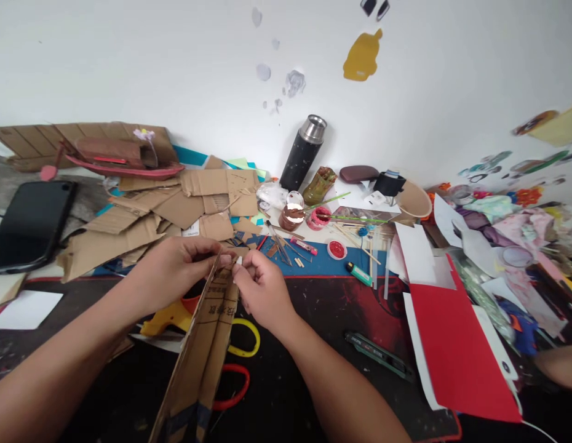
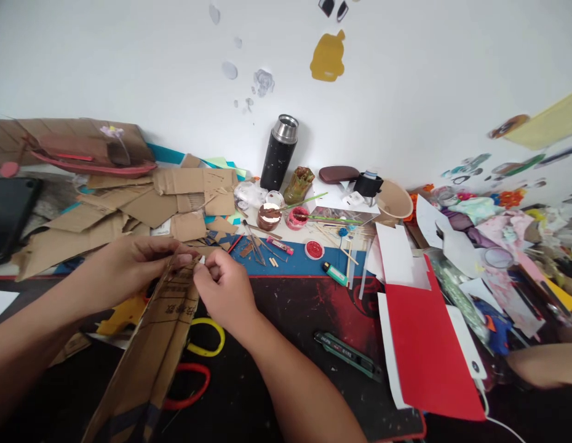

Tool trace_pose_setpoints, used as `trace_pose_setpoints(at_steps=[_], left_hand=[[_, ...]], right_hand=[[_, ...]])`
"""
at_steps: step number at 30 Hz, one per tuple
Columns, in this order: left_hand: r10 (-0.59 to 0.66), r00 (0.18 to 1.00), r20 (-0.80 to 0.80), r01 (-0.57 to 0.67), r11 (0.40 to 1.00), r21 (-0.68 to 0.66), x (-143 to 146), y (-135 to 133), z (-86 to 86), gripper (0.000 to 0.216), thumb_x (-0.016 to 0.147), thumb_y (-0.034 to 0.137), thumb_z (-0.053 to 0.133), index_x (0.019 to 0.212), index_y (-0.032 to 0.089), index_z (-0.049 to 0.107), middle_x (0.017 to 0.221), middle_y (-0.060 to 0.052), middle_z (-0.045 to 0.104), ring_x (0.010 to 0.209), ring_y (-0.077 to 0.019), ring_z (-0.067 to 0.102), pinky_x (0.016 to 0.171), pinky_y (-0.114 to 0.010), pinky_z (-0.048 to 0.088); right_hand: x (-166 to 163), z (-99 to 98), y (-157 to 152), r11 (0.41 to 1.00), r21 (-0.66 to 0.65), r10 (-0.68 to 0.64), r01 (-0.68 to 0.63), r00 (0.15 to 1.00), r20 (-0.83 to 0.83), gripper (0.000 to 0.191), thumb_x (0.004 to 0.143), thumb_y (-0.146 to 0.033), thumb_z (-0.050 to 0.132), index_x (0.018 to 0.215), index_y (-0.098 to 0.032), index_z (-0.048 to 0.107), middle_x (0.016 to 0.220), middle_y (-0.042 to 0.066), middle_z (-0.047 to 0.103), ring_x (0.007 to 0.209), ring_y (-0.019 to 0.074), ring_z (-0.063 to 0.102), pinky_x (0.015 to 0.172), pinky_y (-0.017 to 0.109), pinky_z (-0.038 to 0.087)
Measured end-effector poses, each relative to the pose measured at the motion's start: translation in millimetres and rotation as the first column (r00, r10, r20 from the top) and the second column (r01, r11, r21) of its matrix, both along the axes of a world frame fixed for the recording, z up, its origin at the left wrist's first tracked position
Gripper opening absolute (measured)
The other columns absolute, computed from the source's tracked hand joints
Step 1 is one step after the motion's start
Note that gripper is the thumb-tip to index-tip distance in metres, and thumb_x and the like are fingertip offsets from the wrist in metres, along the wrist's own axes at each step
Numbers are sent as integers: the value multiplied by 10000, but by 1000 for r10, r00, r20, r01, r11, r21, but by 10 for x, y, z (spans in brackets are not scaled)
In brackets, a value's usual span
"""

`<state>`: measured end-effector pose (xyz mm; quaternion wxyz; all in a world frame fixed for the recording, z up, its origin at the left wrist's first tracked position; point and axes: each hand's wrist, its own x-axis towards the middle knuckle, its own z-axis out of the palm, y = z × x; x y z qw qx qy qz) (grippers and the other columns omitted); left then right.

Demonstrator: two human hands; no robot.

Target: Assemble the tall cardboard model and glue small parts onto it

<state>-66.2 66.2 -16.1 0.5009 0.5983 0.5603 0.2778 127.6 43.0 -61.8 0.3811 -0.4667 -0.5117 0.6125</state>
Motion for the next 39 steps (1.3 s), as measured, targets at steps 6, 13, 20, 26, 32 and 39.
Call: trace_pose_setpoints(at_steps=[6, 13, 20, 26, 32, 39], left_hand=[[68, 997, 43, -68, 998, -1, -26, 21, 91, 672, 836, 837, 746, 1044, 209, 867, 940, -72, 883, 881, -276, 801, 857, -402, 658], [88, 987, 135, -78, 994, -76, -83, -61, 181, 933, 864, 957, 664, 1475, 257, 751, 1391, -157, 860, 1290, -381, 811, 1068, -524, 681], [-43, 999, 18, 42, 998, 53, 67, -231, 238, 743, 880, 709, 787, 1489, 295, 685, 1469, -132, 826, 1379, -394, 771, 1106, -521, 663], [-35, 970, -239, 78, 982, 172, 112, -215, 228, 418, 944, 643, 596, 1117, 283, 719, 1099, -116, 890, 966, -371, 837, 875, -473, 650], [52, 955, -291, 5, 981, 193, 89, -165, 244, 432, 926, 653, 526, 1089, 289, 692, 974, -62, 850, 898, -343, 792, 825, -453, 595], [46, 949, -312, 17, 980, 196, 86, -138, 277, 427, 918, 686, 514, 968, 293, 674, 851, -38, 789, 804, -314, 723, 749, -428, 571]], right_hand=[[-3, 35, -14, 1000, -28, 8, -10, 998, -61, 351, 994, -475, 693, 813, -277, 467, 509, -137, 417, 405, 88, 347, 455, 235, 232], [50, 123, 47, 998, -60, -30, 24, 994, -107, 364, 995, -529, 709, 855, -288, 475, 473, -148, 469, 336, 94, 370, 383, 227, 260], [51, 106, 58, 996, -14, -91, 90, 992, -89, 372, 998, -530, 720, 846, -285, 484, 473, -144, 473, 343, 94, 384, 378, 224, 265], [39, 90, 21, 999, 10, -51, 52, 996, -70, 356, 1015, -526, 717, 863, -275, 515, 471, -143, 469, 349, 94, 387, 404, 230, 263], [60, 160, 25, 1000, -13, -16, 14, 988, -155, 483, 987, -697, 736, 897, -274, 521, 488, -135, 495, 362, 94, 394, 399, 224, 285], [62, 185, 35, 999, -41, -28, 21, 985, -170, 500, 974, -718, 738, 899, -270, 526, 474, -136, 497, 356, 91, 399, 391, 208, 299]])
